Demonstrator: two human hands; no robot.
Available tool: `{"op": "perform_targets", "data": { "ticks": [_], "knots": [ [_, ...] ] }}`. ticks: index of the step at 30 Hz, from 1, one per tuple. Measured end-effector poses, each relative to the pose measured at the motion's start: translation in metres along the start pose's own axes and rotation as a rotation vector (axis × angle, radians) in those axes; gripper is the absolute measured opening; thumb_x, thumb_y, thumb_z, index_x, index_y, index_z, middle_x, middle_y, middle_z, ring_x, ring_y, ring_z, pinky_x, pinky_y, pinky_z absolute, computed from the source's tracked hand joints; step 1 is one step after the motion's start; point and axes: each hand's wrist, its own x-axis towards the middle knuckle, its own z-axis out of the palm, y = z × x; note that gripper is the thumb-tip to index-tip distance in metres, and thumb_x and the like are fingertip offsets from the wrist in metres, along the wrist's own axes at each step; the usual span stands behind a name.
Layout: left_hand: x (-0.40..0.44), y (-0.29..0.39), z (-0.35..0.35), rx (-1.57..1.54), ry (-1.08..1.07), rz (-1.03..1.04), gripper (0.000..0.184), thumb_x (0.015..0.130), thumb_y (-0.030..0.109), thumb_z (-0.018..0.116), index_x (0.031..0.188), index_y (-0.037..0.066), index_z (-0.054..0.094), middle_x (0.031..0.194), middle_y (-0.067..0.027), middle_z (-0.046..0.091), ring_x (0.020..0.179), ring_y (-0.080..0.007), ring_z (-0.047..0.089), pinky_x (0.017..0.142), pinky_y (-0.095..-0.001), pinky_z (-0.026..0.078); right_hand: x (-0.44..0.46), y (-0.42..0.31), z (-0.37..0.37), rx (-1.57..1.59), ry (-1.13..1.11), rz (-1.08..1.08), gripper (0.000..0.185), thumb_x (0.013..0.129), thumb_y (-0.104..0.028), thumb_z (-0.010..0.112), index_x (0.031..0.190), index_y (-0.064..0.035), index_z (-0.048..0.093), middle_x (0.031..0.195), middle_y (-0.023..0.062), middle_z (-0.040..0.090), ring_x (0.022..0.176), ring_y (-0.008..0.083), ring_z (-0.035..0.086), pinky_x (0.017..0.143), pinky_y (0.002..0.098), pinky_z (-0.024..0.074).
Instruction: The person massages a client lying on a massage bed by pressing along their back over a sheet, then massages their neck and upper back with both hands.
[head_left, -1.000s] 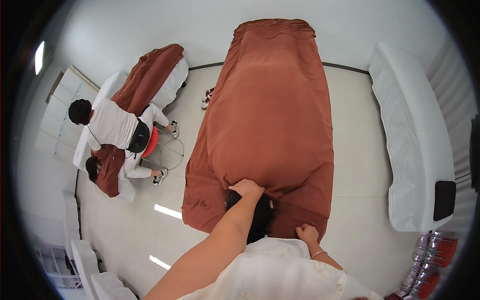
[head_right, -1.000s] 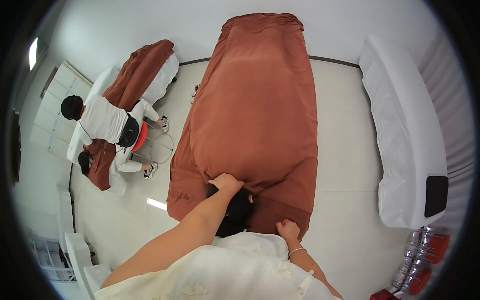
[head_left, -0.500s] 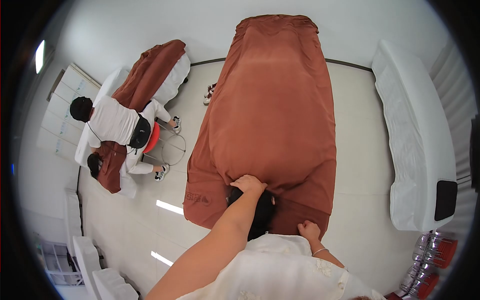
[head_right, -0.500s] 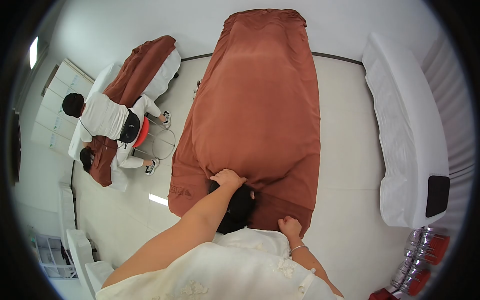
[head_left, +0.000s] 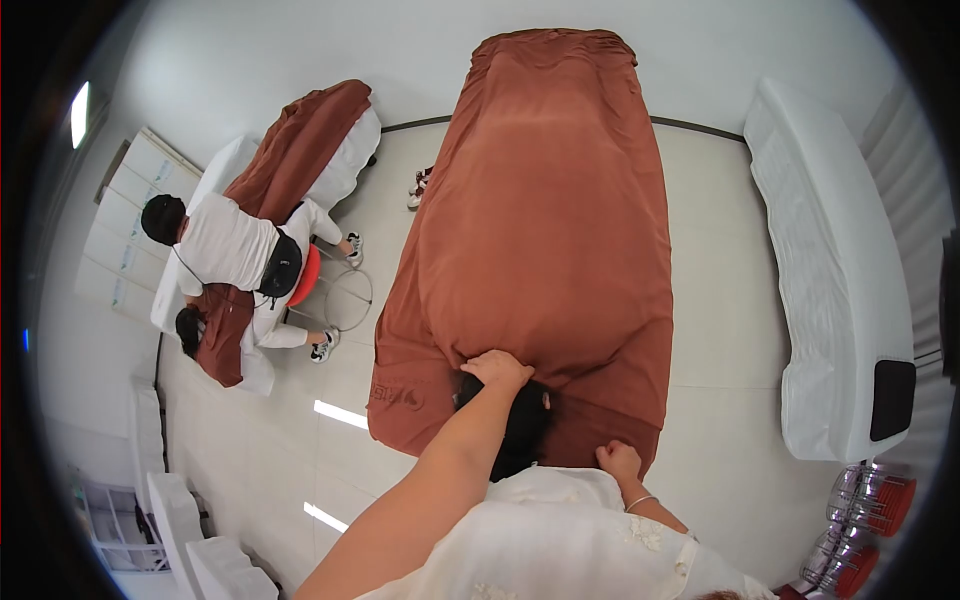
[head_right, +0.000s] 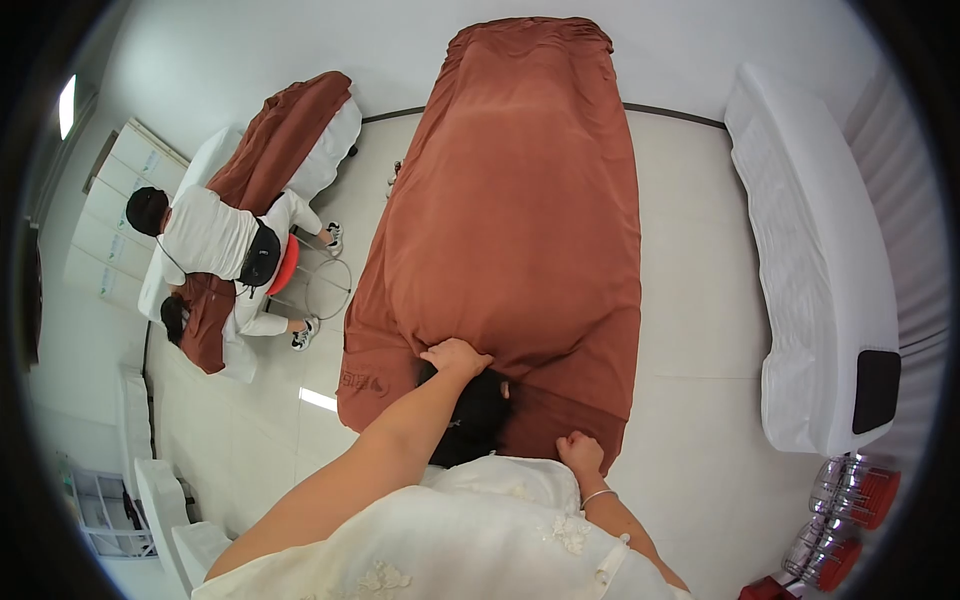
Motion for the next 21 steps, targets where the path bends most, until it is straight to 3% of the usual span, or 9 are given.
{"op": "perform_targets", "data": {
  "ticks": [4, 6, 9, 14, 16, 20, 21],
  "knots": [
    [0.001, -0.003, -0.010, -0.031, -0.030, 0.000, 0.064, 0.076, 0.054, 0.067, 0.115, 0.003, 0.072, 0.120, -0.0179, 0.070, 0.117, -0.0362, 0.064, 0.116, -0.0594, 0.021, 0.002, 0.002, 0.002, 0.005, -0.009, 0.002, 0.032, 0.078, -0.038, 0.058, 0.073, -0.0085, 0.071, 0.074, 0.0174, 0.070, 0.073, 0.0375, 0.069, 0.070, 0.0491, 0.0556],
    [0.000, -0.016, -0.033, -0.154, -0.231, 0.237, 0.062, 0.079, 0.052, 0.065, 0.115, 0.002, 0.072, 0.120, -0.0172, 0.070, 0.115, -0.0344, 0.065, 0.116, -0.0591, 0.022, 0.000, 0.004, 0.005, 0.003, -0.003, 0.002, 0.032, 0.078, -0.037, 0.059, 0.073, -0.0082, 0.071, 0.074, 0.0179, 0.070, 0.073, 0.0380, 0.069, 0.069, 0.0495, 0.0551],
    [0.003, -0.022, -0.034, -0.104, -0.231, 0.334, 0.060, 0.081, 0.051, 0.063, 0.114, 0.002, 0.072, 0.119, -0.0157, 0.071, 0.113, -0.0325, 0.067, 0.115, -0.0614, 0.022, 0.001, 0.001, 0.003, 0.002, 0.004, -0.007, 0.031, 0.078, -0.037, 0.060, 0.072, -0.0079, 0.070, 0.073, 0.0185, 0.069, 0.072, 0.0384, 0.068, 0.069, 0.0498, 0.0546],
    [-0.002, -0.012, -0.025, -0.109, -0.253, 0.256, 0.058, 0.081, 0.046, 0.064, 0.118, 0.002, 0.071, 0.122, -0.0178, 0.069, 0.120, -0.0321, 0.063, 0.116, -0.0634, 0.020, -0.001, 0.001, 0.002, -0.005, -0.011, 0.003, 0.031, 0.078, -0.037, 0.060, 0.072, -0.0080, 0.071, 0.073, 0.0185, 0.069, 0.072, 0.0382, 0.068, 0.069, 0.0494, 0.0547],
    [-0.003, -0.004, -0.017, -0.029, -0.113, 0.059, 0.059, 0.082, 0.047, 0.064, 0.120, 0.002, 0.070, 0.123, -0.0182, 0.068, 0.122, -0.0319, 0.061, 0.117, -0.0630, 0.020, 0.002, 0.001, 0.003, -0.017, 0.001, -0.009, 0.033, 0.078, -0.039, 0.058, 0.073, -0.0087, 0.072, 0.073, 0.0173, 0.070, 0.073, 0.0375, 0.070, 0.070, 0.0491, 0.0559],
    [-0.001, -0.008, -0.024, -0.071, -0.143, 0.080, 0.064, 0.082, 0.051, 0.062, 0.120, 0.000, 0.069, 0.123, -0.0186, 0.068, 0.121, -0.0328, 0.062, 0.116, -0.0614, 0.022, 0.003, 0.004, 0.003, 0.006, -0.002, 0.004, 0.031, 0.078, -0.037, 0.060, 0.074, -0.0085, 0.072, 0.074, 0.0181, 0.070, 0.072, 0.0382, 0.069, 0.070, 0.0492, 0.0548],
    [-0.002, -0.013, -0.036, -0.102, -0.207, 0.183, 0.063, 0.082, 0.051, 0.062, 0.119, 0.000, 0.069, 0.122, -0.0185, 0.069, 0.120, -0.0331, 0.063, 0.115, -0.0614, 0.023, 0.003, 0.004, 0.004, 0.007, -0.003, 0.002, 0.031, 0.078, -0.037, 0.060, 0.074, -0.0085, 0.072, 0.074, 0.0180, 0.070, 0.073, 0.0382, 0.069, 0.070, 0.0493, 0.0547]
  ]
}}
